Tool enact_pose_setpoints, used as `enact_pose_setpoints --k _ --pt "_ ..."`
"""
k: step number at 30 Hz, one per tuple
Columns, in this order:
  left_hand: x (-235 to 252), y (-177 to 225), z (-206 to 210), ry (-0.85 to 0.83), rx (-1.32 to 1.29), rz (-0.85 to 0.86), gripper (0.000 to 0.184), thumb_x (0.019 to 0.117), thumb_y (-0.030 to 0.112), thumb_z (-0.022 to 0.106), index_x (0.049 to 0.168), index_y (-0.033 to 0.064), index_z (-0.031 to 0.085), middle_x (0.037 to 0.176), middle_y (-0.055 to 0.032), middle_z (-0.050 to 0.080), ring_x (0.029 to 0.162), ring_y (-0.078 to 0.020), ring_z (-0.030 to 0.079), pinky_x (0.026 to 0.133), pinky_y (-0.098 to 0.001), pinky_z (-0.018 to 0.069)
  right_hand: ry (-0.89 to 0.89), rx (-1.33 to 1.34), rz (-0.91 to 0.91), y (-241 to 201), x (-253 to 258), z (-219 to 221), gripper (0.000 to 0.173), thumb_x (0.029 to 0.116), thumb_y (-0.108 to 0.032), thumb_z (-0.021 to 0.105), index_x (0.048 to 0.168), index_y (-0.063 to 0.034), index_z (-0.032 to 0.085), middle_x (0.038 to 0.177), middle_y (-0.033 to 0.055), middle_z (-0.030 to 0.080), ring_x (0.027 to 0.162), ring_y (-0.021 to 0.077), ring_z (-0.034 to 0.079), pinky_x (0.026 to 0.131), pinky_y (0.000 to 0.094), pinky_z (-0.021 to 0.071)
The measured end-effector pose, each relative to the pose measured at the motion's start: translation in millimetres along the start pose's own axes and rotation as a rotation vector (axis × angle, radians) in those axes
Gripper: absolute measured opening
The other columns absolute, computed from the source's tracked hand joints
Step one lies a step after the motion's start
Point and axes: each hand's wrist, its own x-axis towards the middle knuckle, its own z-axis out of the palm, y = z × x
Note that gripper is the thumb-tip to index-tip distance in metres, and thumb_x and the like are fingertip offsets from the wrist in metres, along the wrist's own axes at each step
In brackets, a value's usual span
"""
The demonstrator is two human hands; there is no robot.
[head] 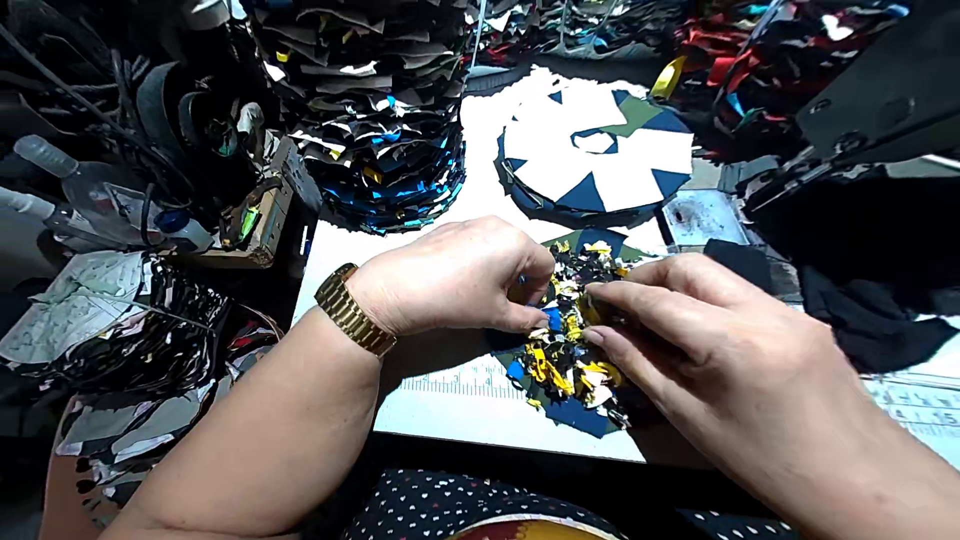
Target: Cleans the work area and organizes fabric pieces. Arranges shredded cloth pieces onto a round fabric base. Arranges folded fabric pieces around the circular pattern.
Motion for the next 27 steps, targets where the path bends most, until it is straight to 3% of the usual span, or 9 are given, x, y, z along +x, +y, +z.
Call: enact_pose_setpoints --k 5,10,15,19,21,23,27 --pt "0.7 1.7 -2.1 0.032 -0.016 0.009 0.011 0.0922 0.020 0.075 0.087 0.0125 0.071 0.068 0.0039 0.061 0.061 -0.0082 0.057 0.056 -0.0317 0.0483 0.012 -0.031 -0.043 -0.7 10.3 8.3 0.018 0.0917 -0.010 0.057 0.088 -0.0077 0.074 0.082 0.0041 0.060 0.074 0.0202 0.061 0.060 0.0366 0.0497" --pt "1.4 -3.4 -2.8 0.152 0.013 -0.007 0.012 0.0943 0.020 0.072 0.087 0.0108 0.070 0.065 0.0033 0.059 0.058 -0.0077 0.054 0.056 -0.0294 0.0461 0.026 -0.013 -0.025 0.4 18.3 14.5 0.020 0.0953 -0.010 0.058 0.101 -0.0066 0.077 0.086 0.0055 0.060 0.076 0.0203 0.060 0.062 0.0353 0.0504" --pt "1.9 -5.9 1.7 0.053 0.009 -0.045 0.025 0.0862 0.030 0.082 0.103 0.0130 0.073 0.072 0.0026 0.066 0.063 -0.0095 0.060 0.061 -0.0340 0.0531 0.002 -0.007 0.005 -0.5 20.8 13.8 0.018 0.0947 -0.013 0.061 0.101 -0.0089 0.078 0.089 0.0040 0.059 0.077 0.0184 0.060 0.063 0.0334 0.0514" --pt "2.8 -7.2 2.2 0.060 0.017 -0.052 0.032 0.0853 0.039 0.082 0.108 0.0185 0.072 0.074 0.0078 0.066 0.063 -0.0035 0.060 0.060 -0.0271 0.0536 -0.018 -0.065 0.073 1.5 25.2 10.1 0.019 0.0943 -0.008 0.065 0.110 -0.0058 0.075 0.098 0.0097 0.061 0.085 0.0258 0.063 0.067 0.0393 0.0548" --pt "1.9 -10.6 3.9 0.101 0.015 -0.027 0.026 0.0914 0.040 0.074 0.107 0.0192 0.071 0.073 0.0098 0.065 0.062 -0.0005 0.059 0.057 -0.0228 0.0527 -0.057 -0.087 0.114 4.0 27.0 14.0 0.014 0.0954 -0.008 0.065 0.105 -0.0055 0.075 0.095 0.0089 0.060 0.083 0.0252 0.062 0.066 0.0390 0.0554" --pt "1.4 -11.8 5.8 0.141 0.008 -0.007 0.015 0.0955 0.031 0.069 0.102 0.0175 0.071 0.069 0.0091 0.063 0.058 -0.0011 0.058 0.053 -0.0219 0.0512 -0.054 -0.083 0.118 4.6 28.7 17.2 0.009 0.0948 -0.006 0.064 0.094 -0.0059 0.073 0.089 0.0069 0.057 0.079 0.0224 0.060 0.064 0.0365 0.0543" --pt "1.8 -13.0 10.7 0.135 0.016 -0.036 0.011 0.0919 0.027 0.073 0.099 0.0201 0.069 0.071 0.0104 0.063 0.059 -0.0022 0.059 0.054 -0.0240 0.0531 0.017 -0.055 0.087 2.0 32.6 21.2 0.009 0.0933 -0.003 0.064 0.087 -0.0053 0.070 0.083 0.0066 0.056 0.076 0.0210 0.060 0.064 0.0334 0.0532"
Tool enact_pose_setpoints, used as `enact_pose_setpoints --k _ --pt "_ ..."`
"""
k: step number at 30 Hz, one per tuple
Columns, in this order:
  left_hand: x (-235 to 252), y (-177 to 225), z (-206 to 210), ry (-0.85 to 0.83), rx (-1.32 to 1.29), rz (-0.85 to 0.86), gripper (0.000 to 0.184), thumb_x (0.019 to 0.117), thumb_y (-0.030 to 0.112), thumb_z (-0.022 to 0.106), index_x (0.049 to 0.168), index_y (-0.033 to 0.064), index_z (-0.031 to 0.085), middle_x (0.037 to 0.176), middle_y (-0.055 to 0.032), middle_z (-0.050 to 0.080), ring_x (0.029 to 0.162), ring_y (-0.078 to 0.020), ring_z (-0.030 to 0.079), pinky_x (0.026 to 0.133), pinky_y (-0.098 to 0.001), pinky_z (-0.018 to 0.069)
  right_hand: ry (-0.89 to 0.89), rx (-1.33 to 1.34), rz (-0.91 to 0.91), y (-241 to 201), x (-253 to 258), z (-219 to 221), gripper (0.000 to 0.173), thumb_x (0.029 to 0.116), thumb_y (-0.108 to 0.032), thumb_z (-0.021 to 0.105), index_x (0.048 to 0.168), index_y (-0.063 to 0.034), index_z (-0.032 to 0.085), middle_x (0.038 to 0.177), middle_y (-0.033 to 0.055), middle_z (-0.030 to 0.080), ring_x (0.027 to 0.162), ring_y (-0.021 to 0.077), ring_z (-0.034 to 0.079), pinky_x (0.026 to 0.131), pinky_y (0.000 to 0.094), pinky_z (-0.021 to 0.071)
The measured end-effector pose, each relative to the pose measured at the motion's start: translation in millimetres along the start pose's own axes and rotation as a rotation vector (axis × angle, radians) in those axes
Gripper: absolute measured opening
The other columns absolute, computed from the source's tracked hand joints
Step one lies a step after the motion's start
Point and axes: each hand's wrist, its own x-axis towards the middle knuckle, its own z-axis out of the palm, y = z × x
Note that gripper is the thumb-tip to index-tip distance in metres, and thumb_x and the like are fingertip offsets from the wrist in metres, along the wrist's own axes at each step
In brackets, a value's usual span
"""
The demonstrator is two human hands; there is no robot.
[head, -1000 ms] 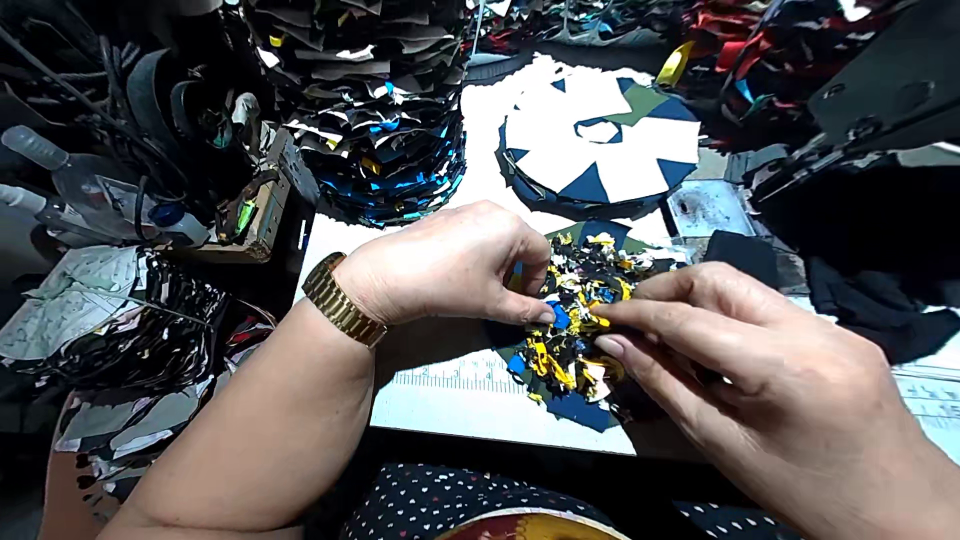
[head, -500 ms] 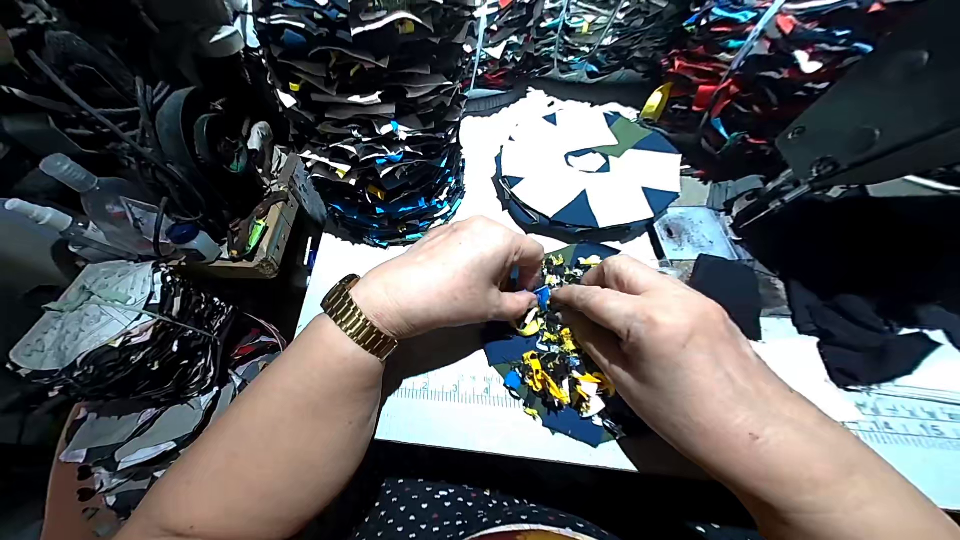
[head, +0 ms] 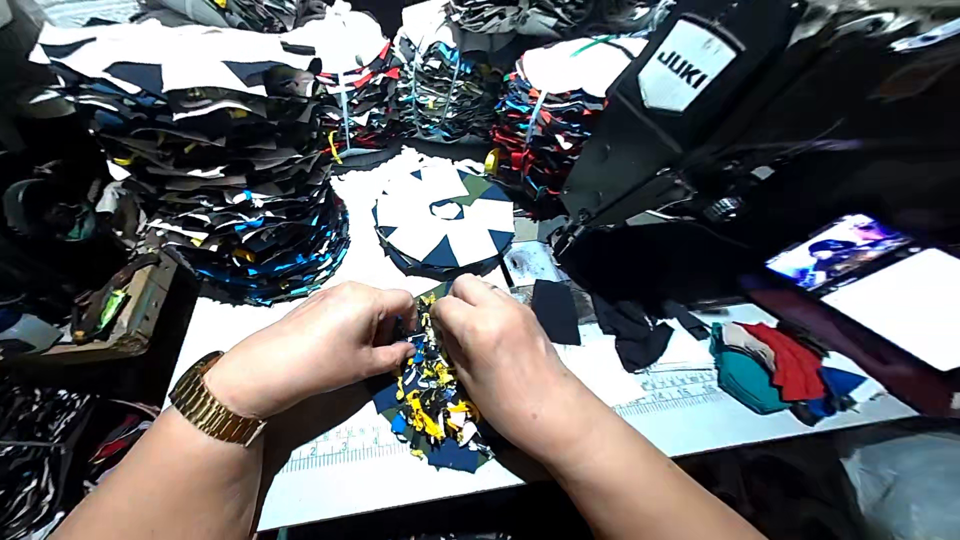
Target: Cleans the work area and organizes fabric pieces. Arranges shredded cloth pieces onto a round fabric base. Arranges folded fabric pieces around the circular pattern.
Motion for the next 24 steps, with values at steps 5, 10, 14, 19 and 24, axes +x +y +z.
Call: enact_pose_setpoints --k 5,10,14,19,24 --pt "0.8 1.0 0.8 -0.017 -0.043 -0.033 0.024 0.0865 0.037 0.080 0.103 0.0222 0.072 0.077 0.0116 0.067 0.065 -0.0012 0.063 0.058 -0.0232 0.0562 -0.063 0.009 0.007 3.9 0.4 1.5 0.008 0.0929 -0.004 0.066 0.090 -0.0065 0.073 0.086 0.0068 0.058 0.080 0.0218 0.061 0.066 0.0346 0.0539" --pt "-2.1 -7.1 -17.5 0.029 -0.165 0.013 0.019 0.0902 0.021 0.077 0.105 0.0108 0.072 0.076 0.0039 0.068 0.063 -0.0015 0.062 0.059 -0.0190 0.0536 0.048 0.117 -0.031 14.2 -6.7 -28.9 0.019 0.0950 -0.008 0.062 0.106 -0.0087 0.077 0.093 0.0061 0.062 0.080 0.0199 0.062 0.067 0.0387 0.0554" --pt "-3.0 -8.3 -26.1 0.106 -0.152 -0.010 0.014 0.0927 0.014 0.074 0.105 0.0078 0.072 0.075 0.0014 0.067 0.062 -0.0028 0.061 0.057 -0.0188 0.0517 0.093 0.080 -0.009 33.6 -17.0 -42.0 0.022 0.0946 -0.013 0.060 0.107 -0.0073 0.077 0.097 0.0071 0.064 0.084 0.0196 0.063 0.071 0.0381 0.0548" --pt "7.7 -6.1 -3.0 0.178 -0.058 0.094 0.017 0.0953 0.020 0.072 0.109 0.0099 0.075 0.087 -0.0003 0.067 0.073 -0.0068 0.061 0.067 -0.0253 0.0537 0.047 0.113 0.086 46.1 -31.5 -32.2 0.026 0.0939 -0.029 0.063 0.109 -0.0131 0.077 0.096 -0.0007 0.063 0.079 0.0073 0.062 0.065 0.0236 0.0542" --pt "11.3 9.1 7.6 0.116 0.120 0.085 0.022 0.0982 0.034 0.068 0.113 0.0201 0.078 0.090 0.0017 0.062 0.080 -0.0087 0.061 0.070 -0.0299 0.0520 0.096 0.099 0.069 47.3 -33.1 -25.3 0.017 0.0914 -0.016 0.062 0.097 -0.0109 0.078 0.089 0.0010 0.067 0.079 0.0098 0.065 0.067 0.0265 0.0552"
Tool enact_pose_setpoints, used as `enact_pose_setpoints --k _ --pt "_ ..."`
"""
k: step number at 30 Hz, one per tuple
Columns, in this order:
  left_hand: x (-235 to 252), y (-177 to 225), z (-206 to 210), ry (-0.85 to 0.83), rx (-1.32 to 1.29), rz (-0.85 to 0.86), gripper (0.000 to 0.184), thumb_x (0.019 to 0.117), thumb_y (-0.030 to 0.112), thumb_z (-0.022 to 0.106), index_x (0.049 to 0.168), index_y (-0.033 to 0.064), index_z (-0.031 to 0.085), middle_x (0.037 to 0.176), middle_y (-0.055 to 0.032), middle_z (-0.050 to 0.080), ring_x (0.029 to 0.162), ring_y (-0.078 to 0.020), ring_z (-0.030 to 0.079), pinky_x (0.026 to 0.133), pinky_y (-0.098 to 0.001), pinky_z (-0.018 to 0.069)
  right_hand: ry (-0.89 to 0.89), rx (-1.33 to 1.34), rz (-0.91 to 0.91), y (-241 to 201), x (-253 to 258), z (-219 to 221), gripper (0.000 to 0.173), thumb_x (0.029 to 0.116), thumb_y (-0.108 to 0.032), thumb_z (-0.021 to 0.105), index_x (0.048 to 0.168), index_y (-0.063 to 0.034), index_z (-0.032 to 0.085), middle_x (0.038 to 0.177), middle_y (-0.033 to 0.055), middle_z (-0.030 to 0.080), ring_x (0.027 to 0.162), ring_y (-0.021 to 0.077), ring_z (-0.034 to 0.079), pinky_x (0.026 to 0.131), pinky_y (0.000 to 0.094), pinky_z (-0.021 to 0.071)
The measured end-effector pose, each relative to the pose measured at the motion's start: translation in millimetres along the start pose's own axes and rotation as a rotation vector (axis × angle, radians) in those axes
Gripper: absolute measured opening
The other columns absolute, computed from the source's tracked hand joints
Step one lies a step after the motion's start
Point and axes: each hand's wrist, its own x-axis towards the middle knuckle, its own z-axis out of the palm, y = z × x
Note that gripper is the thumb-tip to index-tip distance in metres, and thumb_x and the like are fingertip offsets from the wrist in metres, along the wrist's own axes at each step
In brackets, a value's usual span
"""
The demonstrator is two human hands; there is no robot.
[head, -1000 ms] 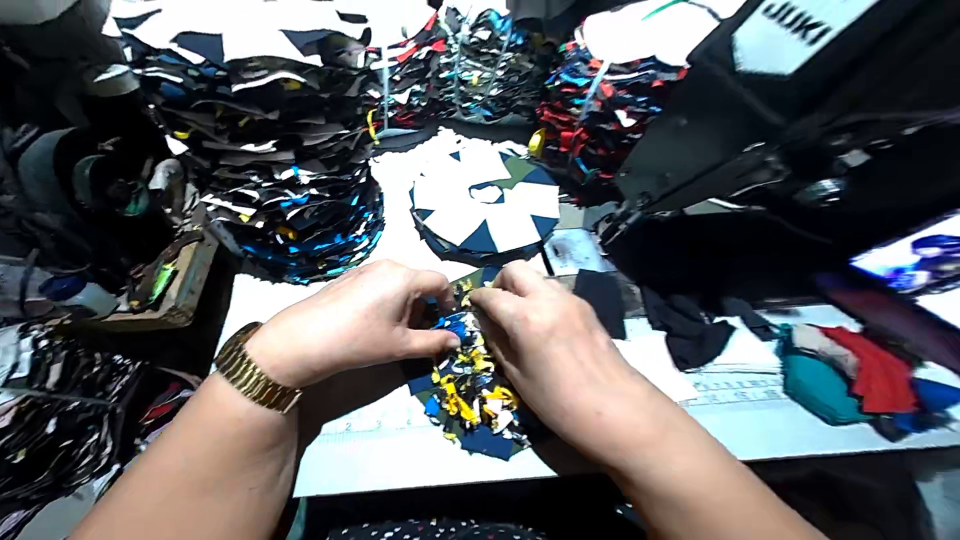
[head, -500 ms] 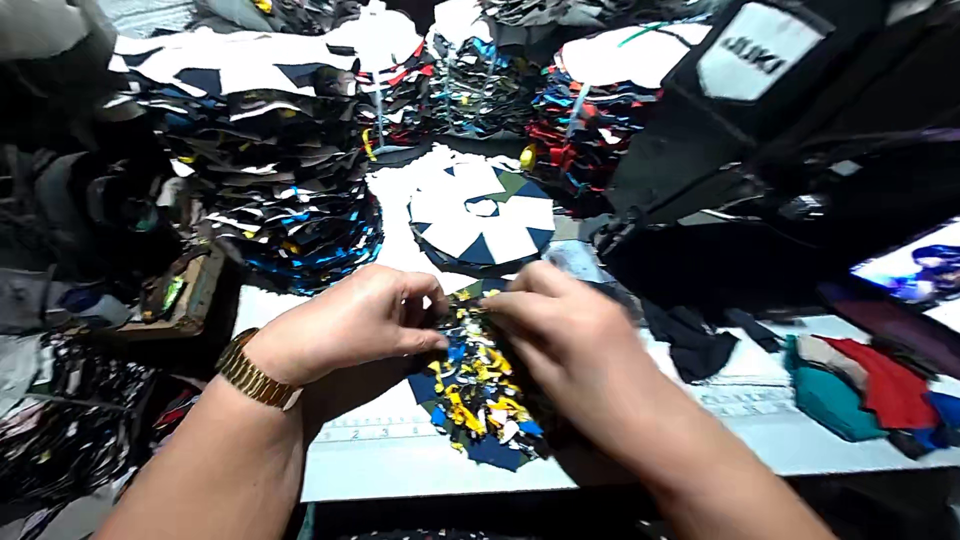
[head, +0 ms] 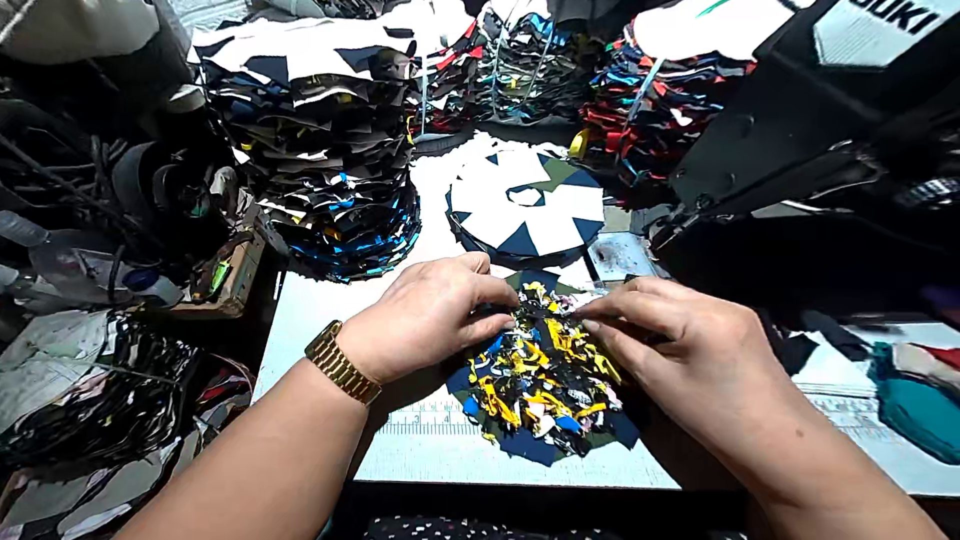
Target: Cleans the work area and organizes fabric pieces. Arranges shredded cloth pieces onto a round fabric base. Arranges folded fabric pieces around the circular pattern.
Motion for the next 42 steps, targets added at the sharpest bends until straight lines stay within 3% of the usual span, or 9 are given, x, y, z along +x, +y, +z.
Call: enact_pose_setpoints --k 6,12,17,21,24,28,32,36,42 --pt "1.9 3.5 0.9 0.111 -0.008 0.039 0.025 0.0985 0.033 0.066 0.116 0.0175 0.077 0.088 0.0012 0.058 0.076 -0.0096 0.056 0.066 -0.0287 0.0479 0.028 0.030 0.039 -1.9 11.3 -5.5 0.016 0.0938 -0.014 0.061 0.098 -0.0108 0.076 0.092 0.0002 0.066 0.081 0.0071 0.063 0.069 0.0225 0.0539" --pt "9.2 9.3 13.2 0.114 0.065 0.075 0.028 0.1022 0.035 0.058 0.118 0.0210 0.077 0.096 -0.0031 0.059 0.089 -0.0163 0.057 0.075 -0.0332 0.0475 -0.003 -0.017 0.003 1.8 20.3 17.3 0.011 0.0929 -0.005 0.065 0.100 -0.0036 0.074 0.091 0.0093 0.067 0.083 0.0231 0.067 0.073 0.0425 0.0576" --pt "9.4 6.4 13.1 0.087 0.059 0.050 0.030 0.1045 0.032 0.054 0.118 0.0197 0.077 0.096 -0.0037 0.060 0.091 -0.0174 0.057 0.077 -0.0339 0.0478 0.061 0.005 -0.006 0.6 19.8 12.9 0.021 0.1017 -0.017 0.057 0.108 -0.0033 0.072 0.099 0.0095 0.069 0.088 0.0168 0.068 0.079 0.0328 0.0579" --pt "4.9 0.1 2.8 0.177 -0.004 0.057 0.023 0.0991 0.026 0.062 0.113 0.0142 0.076 0.093 -0.0018 0.061 0.087 -0.0141 0.059 0.075 -0.0327 0.0494 0.000 0.062 -0.068 2.9 15.1 10.2 0.016 0.0961 -0.019 0.065 0.101 -0.0090 0.076 0.098 0.0039 0.067 0.086 0.0110 0.065 0.075 0.0259 0.0569" --pt "2.1 -1.4 -1.4 0.090 0.019 0.017 0.016 0.0938 0.028 0.070 0.103 0.0184 0.078 0.092 0.0010 0.062 0.088 -0.0126 0.059 0.077 -0.0336 0.0494 -0.082 0.027 -0.087 2.7 14.0 15.5 0.017 0.0944 -0.016 0.066 0.104 -0.0105 0.079 0.100 0.0048 0.065 0.088 0.0170 0.064 0.076 0.0340 0.0556" --pt "1.1 -4.6 -4.2 0.037 0.007 -0.008 0.017 0.0937 0.027 0.071 0.106 0.0186 0.079 0.094 -0.0001 0.063 0.089 -0.0123 0.060 0.078 -0.0329 0.0499 -0.101 -0.009 -0.087 0.7 14.9 12.7 0.024 0.0972 -0.020 0.060 0.110 -0.0124 0.080 0.104 0.0084 0.062 0.091 0.0240 0.061 0.075 0.0422 0.0526" --pt "-2.0 -9.1 -12.2 0.045 -0.126 0.011 0.013 0.0896 0.023 0.076 0.099 0.0142 0.077 0.090 0.0000 0.061 0.082 -0.0080 0.060 0.070 -0.0250 0.0515 -0.070 0.051 -0.094 -7.0 9.5 0.9 0.024 0.0957 -0.022 0.063 0.111 -0.0119 0.079 0.100 0.0039 0.059 0.086 0.0136 0.059 0.071 0.0277 0.0516" --pt "-4.3 -10.5 -16.1 -0.150 -0.126 -0.005 0.015 0.0841 0.030 0.083 0.092 0.0192 0.078 0.090 0.0033 0.061 0.086 -0.0074 0.059 0.074 -0.0262 0.0502 -0.149 0.067 -0.093 -3.8 -2.5 -2.3 0.022 0.0914 -0.024 0.065 0.106 -0.0156 0.079 0.093 -0.0029 0.059 0.079 0.0061 0.059 0.064 0.0211 0.0517" --pt "-5.1 -11.2 -18.6 -0.160 -0.298 0.074 0.009 0.0866 0.024 0.081 0.088 0.0151 0.080 0.086 0.0025 0.060 0.085 -0.0048 0.056 0.070 -0.0187 0.0451 -0.119 0.198 -0.028 2.5 -10.9 -22.4 0.020 0.0942 -0.021 0.063 0.106 -0.0133 0.076 0.102 -0.0037 0.070 0.090 0.0039 0.068 0.078 0.0197 0.0593"
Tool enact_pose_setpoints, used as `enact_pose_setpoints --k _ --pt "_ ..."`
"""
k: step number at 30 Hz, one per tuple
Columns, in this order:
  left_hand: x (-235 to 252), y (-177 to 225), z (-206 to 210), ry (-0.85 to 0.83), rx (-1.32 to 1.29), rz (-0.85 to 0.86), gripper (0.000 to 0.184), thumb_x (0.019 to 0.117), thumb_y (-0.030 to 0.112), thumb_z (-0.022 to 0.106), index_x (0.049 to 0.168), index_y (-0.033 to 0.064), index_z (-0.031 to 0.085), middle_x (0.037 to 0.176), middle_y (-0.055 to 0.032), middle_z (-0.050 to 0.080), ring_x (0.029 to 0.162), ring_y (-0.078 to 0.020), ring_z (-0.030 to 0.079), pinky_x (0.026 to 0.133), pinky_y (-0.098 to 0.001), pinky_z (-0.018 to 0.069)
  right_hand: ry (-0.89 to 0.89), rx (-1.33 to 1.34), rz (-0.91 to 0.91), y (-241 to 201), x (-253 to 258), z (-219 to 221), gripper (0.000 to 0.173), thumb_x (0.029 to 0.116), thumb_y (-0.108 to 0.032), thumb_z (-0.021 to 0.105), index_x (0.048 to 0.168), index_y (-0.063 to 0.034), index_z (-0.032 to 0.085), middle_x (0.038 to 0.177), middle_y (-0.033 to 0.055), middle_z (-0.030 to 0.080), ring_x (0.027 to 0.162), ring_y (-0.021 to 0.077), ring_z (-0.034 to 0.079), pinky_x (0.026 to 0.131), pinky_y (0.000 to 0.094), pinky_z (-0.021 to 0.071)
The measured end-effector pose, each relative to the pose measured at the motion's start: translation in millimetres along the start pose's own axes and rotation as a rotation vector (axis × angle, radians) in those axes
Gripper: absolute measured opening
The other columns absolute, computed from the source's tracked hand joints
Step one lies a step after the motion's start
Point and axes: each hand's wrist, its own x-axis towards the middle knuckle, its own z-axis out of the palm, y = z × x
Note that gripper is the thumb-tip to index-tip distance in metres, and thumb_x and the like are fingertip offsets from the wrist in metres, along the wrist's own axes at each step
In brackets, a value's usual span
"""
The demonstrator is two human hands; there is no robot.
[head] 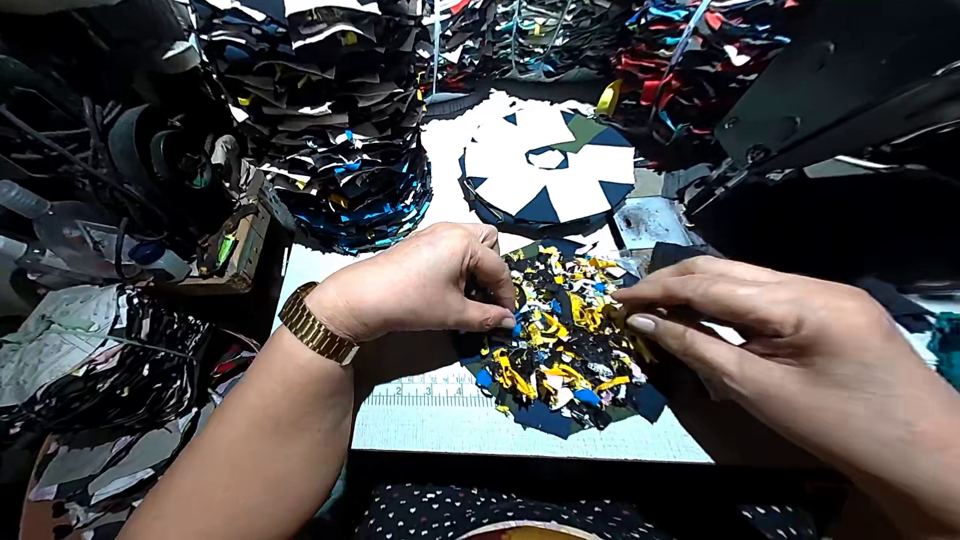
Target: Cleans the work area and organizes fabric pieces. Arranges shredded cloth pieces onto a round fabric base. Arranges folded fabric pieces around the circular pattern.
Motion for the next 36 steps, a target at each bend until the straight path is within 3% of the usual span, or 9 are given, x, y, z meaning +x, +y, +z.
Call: enact_pose_setpoints --k 5,10,14,20,23,27,29,32,36 --pt "-2.3 3.4 -0.8 -0.056 0.011 -0.038 0.009 0.0848 0.024 0.083 0.085 0.0157 0.078 0.084 0.0032 0.061 0.083 -0.0041 0.057 0.069 -0.0185 0.0462 -0.030 -0.073 0.033 3.8 -13.1 -2.1 0.021 0.0900 -0.031 0.066 0.100 -0.0171 0.077 0.098 -0.0068 0.067 0.087 0.0025 0.065 0.073 0.0199 0.0572" --pt "-1.4 6.1 3.2 -0.093 0.050 -0.027 0.009 0.0864 0.025 0.082 0.084 0.0167 0.079 0.083 0.0036 0.060 0.081 -0.0039 0.056 0.067 -0.0193 0.0453 -0.016 -0.082 0.023 3.5 -18.4 -2.9 0.016 0.0906 -0.026 0.063 0.092 -0.0173 0.077 0.093 -0.0077 0.064 0.081 -0.0004 0.062 0.065 0.0165 0.0532" --pt "-3.1 3.7 -0.6 -0.050 0.065 0.005 0.014 0.0904 0.029 0.077 0.085 0.0162 0.080 0.082 0.0037 0.059 0.082 -0.0040 0.055 0.067 -0.0194 0.0435 -0.071 -0.090 0.041 0.2 -22.8 -11.1 0.017 0.0899 -0.031 0.063 0.088 -0.0218 0.078 0.091 -0.0104 0.062 0.078 -0.0024 0.060 0.062 0.0148 0.0519" --pt "-0.2 7.6 5.1 -0.091 0.147 -0.035 0.018 0.0890 0.034 0.078 0.078 0.0193 0.076 0.084 0.0045 0.058 0.084 -0.0063 0.056 0.069 -0.0237 0.0453 -0.065 -0.070 0.060 1.2 -23.5 -3.5 0.015 0.0906 -0.035 0.066 0.088 -0.0231 0.075 0.089 -0.0117 0.063 0.078 -0.0011 0.062 0.064 0.0175 0.0544" --pt "0.1 8.3 5.0 -0.069 0.154 -0.023 0.021 0.0860 0.038 0.080 0.077 0.0197 0.075 0.084 0.0045 0.057 0.085 -0.0068 0.055 0.070 -0.0239 0.0446 0.041 -0.073 0.100 -0.5 -16.9 -12.3 0.017 0.0951 -0.031 0.062 0.092 -0.0178 0.072 0.092 -0.0079 0.067 0.082 0.0004 0.064 0.070 0.0196 0.0552" --pt "2.0 9.0 6.2 0.064 0.120 0.032 0.020 0.0913 0.035 0.075 0.081 0.0170 0.076 0.086 0.0041 0.058 0.084 -0.0055 0.056 0.069 -0.0226 0.0458 0.064 -0.168 0.120 -1.4 -6.9 -1.6 0.027 0.0950 -0.034 0.063 0.103 -0.0116 0.076 0.097 -0.0010 0.066 0.081 0.0049 0.063 0.068 0.0215 0.0550" --pt "3.4 8.1 9.5 0.102 0.138 0.042 0.017 0.0897 0.033 0.077 0.083 0.0171 0.076 0.086 0.0039 0.059 0.085 -0.0064 0.057 0.072 -0.0239 0.0466 0.032 -0.205 0.134 -0.5 -4.6 8.9 0.028 0.0930 -0.038 0.064 0.100 -0.0136 0.076 0.094 -0.0018 0.064 0.077 0.0066 0.062 0.063 0.0251 0.0541" --pt "4.9 8.2 15.7 0.062 0.185 0.030 0.017 0.0855 0.035 0.081 0.083 0.0194 0.076 0.087 0.0039 0.060 0.087 -0.0082 0.057 0.074 -0.0264 0.0468 0.048 -0.217 0.116 1.6 -2.5 13.9 0.021 0.0935 -0.028 0.060 0.090 -0.0133 0.075 0.088 -0.0020 0.062 0.075 0.0073 0.060 0.061 0.0257 0.0496" --pt "5.4 10.3 16.5 0.024 0.212 0.010 0.018 0.0831 0.038 0.083 0.084 0.0206 0.076 0.089 0.0042 0.060 0.089 -0.0082 0.058 0.075 -0.0267 0.0477 0.092 -0.245 0.139 0.6 -0.3 5.6 0.023 0.0975 -0.025 0.057 0.093 -0.0102 0.074 0.091 0.0015 0.064 0.079 0.0096 0.062 0.065 0.0277 0.0509"
